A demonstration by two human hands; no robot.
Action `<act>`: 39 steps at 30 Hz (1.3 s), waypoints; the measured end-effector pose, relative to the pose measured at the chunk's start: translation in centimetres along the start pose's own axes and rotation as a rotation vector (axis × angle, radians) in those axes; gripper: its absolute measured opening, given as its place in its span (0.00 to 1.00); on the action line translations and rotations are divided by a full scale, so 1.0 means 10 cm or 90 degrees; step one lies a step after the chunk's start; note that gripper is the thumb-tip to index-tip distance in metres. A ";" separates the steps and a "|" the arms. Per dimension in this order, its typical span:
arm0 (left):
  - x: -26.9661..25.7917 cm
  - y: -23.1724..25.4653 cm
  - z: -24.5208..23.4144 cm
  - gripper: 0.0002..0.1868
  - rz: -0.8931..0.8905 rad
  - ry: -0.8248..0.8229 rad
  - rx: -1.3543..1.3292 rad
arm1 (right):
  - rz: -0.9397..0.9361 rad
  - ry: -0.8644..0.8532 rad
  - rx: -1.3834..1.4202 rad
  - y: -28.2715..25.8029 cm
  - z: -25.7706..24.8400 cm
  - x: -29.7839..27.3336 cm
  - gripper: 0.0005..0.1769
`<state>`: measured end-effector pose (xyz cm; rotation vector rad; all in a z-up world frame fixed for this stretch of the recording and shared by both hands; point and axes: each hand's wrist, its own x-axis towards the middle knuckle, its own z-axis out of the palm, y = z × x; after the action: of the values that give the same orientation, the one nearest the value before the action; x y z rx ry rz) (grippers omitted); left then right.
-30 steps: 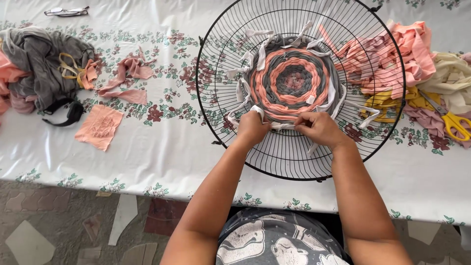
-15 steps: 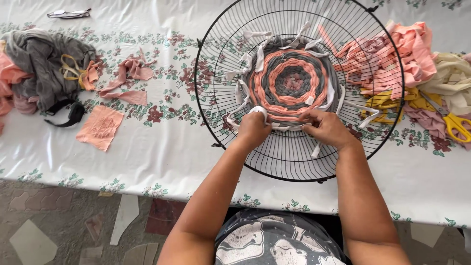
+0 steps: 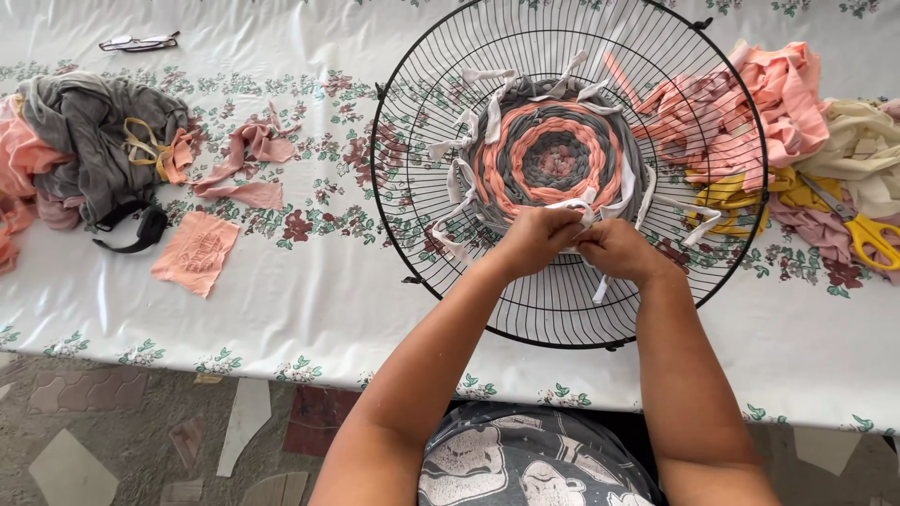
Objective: Weaving a circular rug using strips of recycled cloth and a metal fan cover as a loom.
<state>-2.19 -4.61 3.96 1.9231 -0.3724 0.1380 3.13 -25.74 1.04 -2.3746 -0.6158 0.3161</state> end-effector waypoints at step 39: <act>-0.06 -0.61 0.21 0.10 -0.020 0.048 0.089 | -0.048 0.038 0.333 -0.55 -0.21 -0.11 0.11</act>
<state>-0.96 -4.44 -2.37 2.0547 -0.2877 0.2202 1.02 -23.72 6.28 -1.8489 -0.5177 0.3258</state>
